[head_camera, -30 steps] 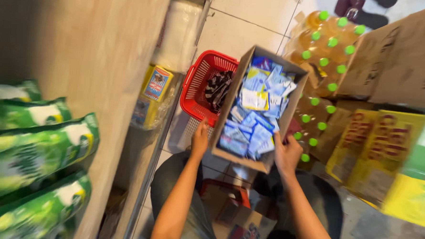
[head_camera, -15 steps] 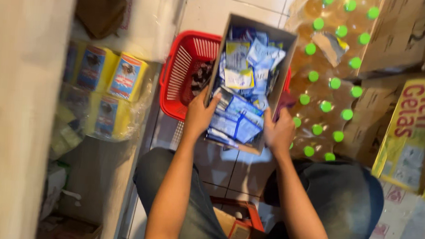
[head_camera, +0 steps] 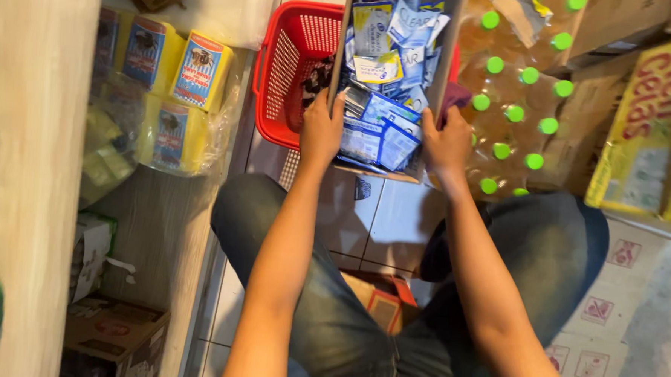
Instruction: The person carries a box of sachets through an aisle, sits on the floor, and sorts through the sachets inside the box and a nearby basket with their hands.
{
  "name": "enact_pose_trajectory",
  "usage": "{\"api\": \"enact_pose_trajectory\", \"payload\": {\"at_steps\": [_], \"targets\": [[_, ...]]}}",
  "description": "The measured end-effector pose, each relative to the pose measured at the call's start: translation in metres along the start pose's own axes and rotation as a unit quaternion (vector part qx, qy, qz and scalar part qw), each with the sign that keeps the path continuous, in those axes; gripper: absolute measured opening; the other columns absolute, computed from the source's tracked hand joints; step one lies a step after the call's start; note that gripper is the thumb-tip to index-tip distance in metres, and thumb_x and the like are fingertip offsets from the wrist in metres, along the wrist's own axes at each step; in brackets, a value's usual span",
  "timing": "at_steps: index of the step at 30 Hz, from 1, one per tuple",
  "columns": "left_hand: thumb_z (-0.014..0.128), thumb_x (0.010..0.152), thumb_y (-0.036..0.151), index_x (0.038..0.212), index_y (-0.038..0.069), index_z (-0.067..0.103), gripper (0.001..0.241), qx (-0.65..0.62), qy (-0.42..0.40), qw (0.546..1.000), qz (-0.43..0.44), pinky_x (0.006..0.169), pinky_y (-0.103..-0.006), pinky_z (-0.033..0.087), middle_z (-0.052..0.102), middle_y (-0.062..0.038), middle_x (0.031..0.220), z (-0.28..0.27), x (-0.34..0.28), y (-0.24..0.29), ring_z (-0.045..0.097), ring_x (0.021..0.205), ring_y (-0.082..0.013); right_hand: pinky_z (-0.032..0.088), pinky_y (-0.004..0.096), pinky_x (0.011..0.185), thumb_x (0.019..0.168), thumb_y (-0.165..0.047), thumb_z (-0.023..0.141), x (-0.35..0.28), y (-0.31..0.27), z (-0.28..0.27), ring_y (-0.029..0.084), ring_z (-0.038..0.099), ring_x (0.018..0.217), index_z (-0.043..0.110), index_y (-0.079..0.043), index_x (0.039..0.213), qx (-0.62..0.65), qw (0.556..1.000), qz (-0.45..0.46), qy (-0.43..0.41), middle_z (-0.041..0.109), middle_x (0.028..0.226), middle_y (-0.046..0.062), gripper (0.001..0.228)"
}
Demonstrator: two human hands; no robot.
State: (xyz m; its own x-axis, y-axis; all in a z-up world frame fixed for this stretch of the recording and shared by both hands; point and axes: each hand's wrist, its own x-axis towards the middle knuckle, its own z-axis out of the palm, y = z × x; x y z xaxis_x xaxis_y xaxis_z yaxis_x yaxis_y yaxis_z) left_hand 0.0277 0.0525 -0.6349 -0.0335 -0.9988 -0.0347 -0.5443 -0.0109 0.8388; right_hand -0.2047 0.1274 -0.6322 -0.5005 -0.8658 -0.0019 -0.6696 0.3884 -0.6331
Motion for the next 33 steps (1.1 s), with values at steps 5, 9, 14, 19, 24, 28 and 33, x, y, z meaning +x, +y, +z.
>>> {"api": "enact_pose_trajectory", "payload": {"at_steps": [5,9,14,19,24,28,33], "targets": [[0.054,0.103,0.039,0.139,0.002,0.054,0.052,0.028,0.004,1.0,-0.008,0.088,-0.0532,0.052,0.069,-0.03,0.113,0.007,0.003,-0.014,0.066,0.105,-0.0485,0.052,0.051,0.07,0.095,-0.04,0.073,-0.002,0.013,0.007,0.044,0.069,0.078,0.067,0.001,0.098,0.037,0.998,-0.036,0.026,0.07,0.083,0.027,0.041],[0.054,0.107,0.035,0.147,0.006,0.048,0.05,-0.013,0.006,0.997,0.078,0.095,-0.0521,0.052,0.068,-0.031,0.122,0.012,-0.016,-0.032,0.066,0.113,-0.0479,0.053,0.05,0.074,0.095,-0.045,0.069,-0.013,0.032,0.015,0.044,0.07,0.083,0.065,0.001,0.099,0.083,0.996,0.0,0.011,0.071,0.089,0.027,0.046],[0.055,0.102,0.028,0.155,0.011,0.041,0.057,-0.012,-0.02,0.997,0.072,0.097,-0.0524,0.051,0.066,-0.032,0.124,0.007,-0.038,-0.056,0.064,0.115,-0.0482,0.051,0.052,0.084,0.098,-0.045,0.063,-0.027,0.041,0.031,0.046,0.066,0.098,0.062,0.001,0.104,0.086,0.996,-0.007,0.008,0.069,0.104,0.029,0.046],[0.054,0.102,0.023,0.155,0.01,0.042,0.056,-0.009,-0.006,0.999,0.045,0.098,-0.0515,0.051,0.066,-0.032,0.122,0.012,-0.038,-0.058,0.065,0.114,-0.0479,0.049,0.054,0.086,0.1,-0.044,0.06,-0.028,0.04,0.031,0.048,0.064,0.101,0.061,0.001,0.104,0.032,0.999,0.016,-0.01,0.067,0.106,0.03,0.046],[0.056,0.098,0.017,0.148,0.008,0.051,0.051,-0.041,0.037,0.998,0.043,0.096,-0.0495,0.052,0.067,-0.03,0.123,0.009,-0.041,-0.039,0.066,0.111,-0.046,0.05,0.053,0.086,0.099,-0.044,0.06,-0.024,0.026,0.023,0.047,0.065,0.1,0.061,0.002,0.105,0.069,0.997,0.018,-0.004,0.068,0.105,0.03,0.046],[0.056,0.096,0.014,0.143,0.008,0.056,0.047,-0.089,0.038,0.995,0.016,0.093,-0.0458,0.055,0.07,-0.027,0.12,-0.001,-0.038,-0.02,0.07,0.108,-0.0417,0.05,0.053,0.088,0.099,-0.043,0.06,-0.015,0.013,0.017,0.046,0.065,0.103,0.062,0.0,0.107,0.047,0.996,0.066,-0.029,0.068,0.108,0.028,0.044],[0.055,0.096,0.012,0.144,0.007,0.056,0.048,-0.047,0.023,0.998,0.017,0.089,-0.0469,0.055,0.07,-0.028,0.117,-0.01,-0.031,-0.005,0.069,0.104,-0.0437,0.05,0.055,0.087,0.094,-0.042,0.062,-0.005,-0.003,0.018,0.045,0.065,0.106,0.063,-0.003,0.112,0.013,0.993,0.113,-0.042,0.069,0.112,0.026,0.043]]}}
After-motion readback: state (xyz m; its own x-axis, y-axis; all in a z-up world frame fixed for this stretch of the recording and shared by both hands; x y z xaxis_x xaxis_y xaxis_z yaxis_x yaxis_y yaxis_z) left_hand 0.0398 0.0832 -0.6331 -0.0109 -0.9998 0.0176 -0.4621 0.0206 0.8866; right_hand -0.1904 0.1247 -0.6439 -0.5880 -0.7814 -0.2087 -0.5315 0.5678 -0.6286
